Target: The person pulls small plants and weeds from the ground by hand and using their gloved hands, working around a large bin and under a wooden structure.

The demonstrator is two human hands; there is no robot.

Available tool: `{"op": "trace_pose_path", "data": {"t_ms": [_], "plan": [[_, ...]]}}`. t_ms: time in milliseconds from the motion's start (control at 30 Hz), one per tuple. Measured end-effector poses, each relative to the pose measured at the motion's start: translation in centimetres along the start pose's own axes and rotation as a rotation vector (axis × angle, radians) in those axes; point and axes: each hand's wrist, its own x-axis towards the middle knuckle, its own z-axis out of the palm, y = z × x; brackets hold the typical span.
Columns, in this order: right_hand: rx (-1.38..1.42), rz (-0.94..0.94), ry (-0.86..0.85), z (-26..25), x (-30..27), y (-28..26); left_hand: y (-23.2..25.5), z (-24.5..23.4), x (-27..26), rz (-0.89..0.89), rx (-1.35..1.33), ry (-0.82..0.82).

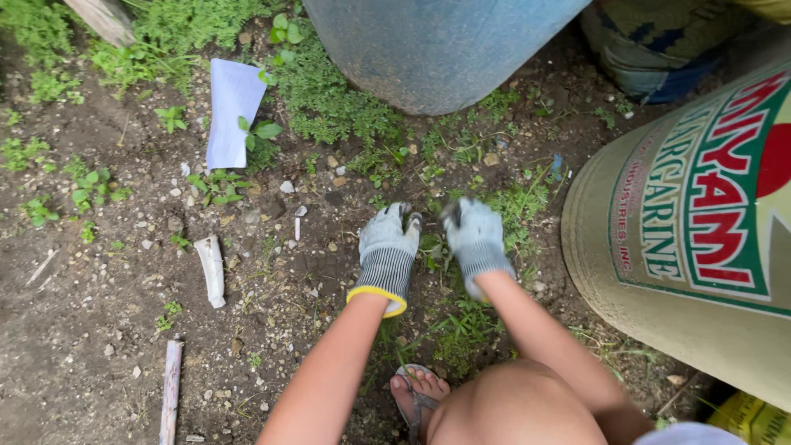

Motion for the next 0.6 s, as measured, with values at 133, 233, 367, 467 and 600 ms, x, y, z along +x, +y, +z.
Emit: {"op": "trace_pose_path", "data": {"t_ms": [133, 233, 367, 467, 600], "plan": [[0.085, 0.062, 0.054, -0.1, -5.4, 1.7, 2.2, 1.5, 1.9, 0.090, 0.079, -0.006], [0.353, 0.412, 0.057, -2.2, -4.8, 4.7, 5.0, 2.9, 3.2, 0.143, 0.185, -0.083], [-0.201, 0.193, 0.433, -3.4, 0.8, 9.4, 9.2, 5.6, 3.8, 0.311, 0.278, -0.073], [-0.185, 0.174, 0.204, -0.6, 4.1, 11.1, 10.8, 7.2, 4.4, 0.425, 0.322, -0.035], [-0.120, 0.251, 0.293, 0.5, 3.5, 12.0, 11.4, 9.1, 5.4, 0.450, 0.416, -0.130]]}}
